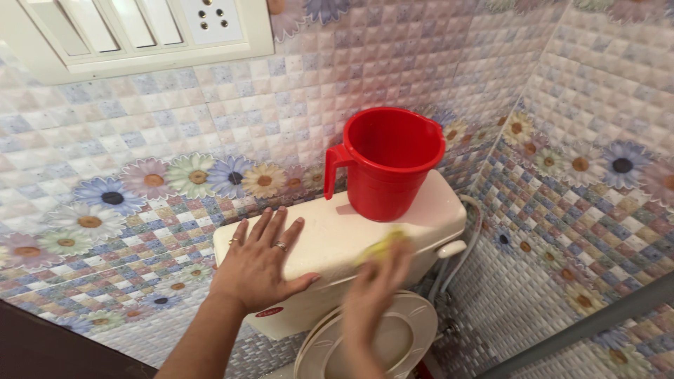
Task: The person pours water from a plastic bottle into a red bucket, then uses a sponge to wipe the exterior of the toilet cistern. The person repeatedly wipes the top, sides, and front of the cistern while holding the bucket.
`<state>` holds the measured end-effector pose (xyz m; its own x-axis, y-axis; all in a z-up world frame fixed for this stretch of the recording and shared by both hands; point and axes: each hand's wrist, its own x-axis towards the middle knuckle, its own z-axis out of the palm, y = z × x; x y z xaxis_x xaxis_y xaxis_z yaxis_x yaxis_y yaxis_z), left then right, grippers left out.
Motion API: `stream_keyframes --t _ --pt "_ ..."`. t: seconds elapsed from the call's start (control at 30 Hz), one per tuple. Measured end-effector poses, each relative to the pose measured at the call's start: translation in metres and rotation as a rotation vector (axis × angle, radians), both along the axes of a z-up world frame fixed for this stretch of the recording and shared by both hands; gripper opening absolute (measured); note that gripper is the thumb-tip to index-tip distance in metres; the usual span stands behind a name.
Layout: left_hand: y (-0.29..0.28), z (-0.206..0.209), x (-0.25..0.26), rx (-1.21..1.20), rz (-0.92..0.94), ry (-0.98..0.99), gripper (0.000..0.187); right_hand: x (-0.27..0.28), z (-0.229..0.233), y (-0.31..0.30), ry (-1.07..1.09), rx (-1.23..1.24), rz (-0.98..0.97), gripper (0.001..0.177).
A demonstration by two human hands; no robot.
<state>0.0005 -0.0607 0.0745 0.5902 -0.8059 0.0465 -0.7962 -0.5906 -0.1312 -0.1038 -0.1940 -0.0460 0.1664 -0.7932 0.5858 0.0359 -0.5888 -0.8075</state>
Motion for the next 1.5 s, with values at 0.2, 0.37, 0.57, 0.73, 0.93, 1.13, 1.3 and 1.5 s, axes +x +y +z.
stream_keyframes --t 0.2,0.37,0.57,0.73,0.93,1.13,1.3,1.5 --pt "-0.001 0.002 -0.001 0.013 0.014 -0.006 0.105 -0.005 0.007 -0.052 0.074 0.08 -0.136 0.06" --pt "-0.001 0.002 0.0 0.013 0.012 0.022 0.104 -0.013 0.035 -0.175 0.406 -0.082 -0.03 0.048" --pt "-0.002 0.003 0.0 0.041 0.029 0.031 0.105 0.017 0.071 -0.228 0.781 -0.363 0.278 0.04" --pt "0.0 0.002 0.0 0.008 0.028 0.033 0.105 0.015 0.08 -0.241 0.759 -0.381 0.256 0.041" --pt "0.001 -0.001 0.001 -0.046 0.014 0.045 0.104 -0.033 0.05 -0.176 0.62 -0.406 0.099 0.046" --pt "0.0 0.0 0.002 -0.079 0.012 0.046 0.105 -0.008 0.08 -0.189 0.646 -0.28 0.263 0.041" --pt "0.001 -0.002 0.003 -0.119 0.0 0.052 0.102 0.014 0.084 -0.218 0.733 -0.411 0.137 0.035" --pt "0.003 -0.007 0.006 -0.174 0.012 0.077 0.085 -0.014 0.053 -0.163 0.653 -0.379 -0.142 0.044"
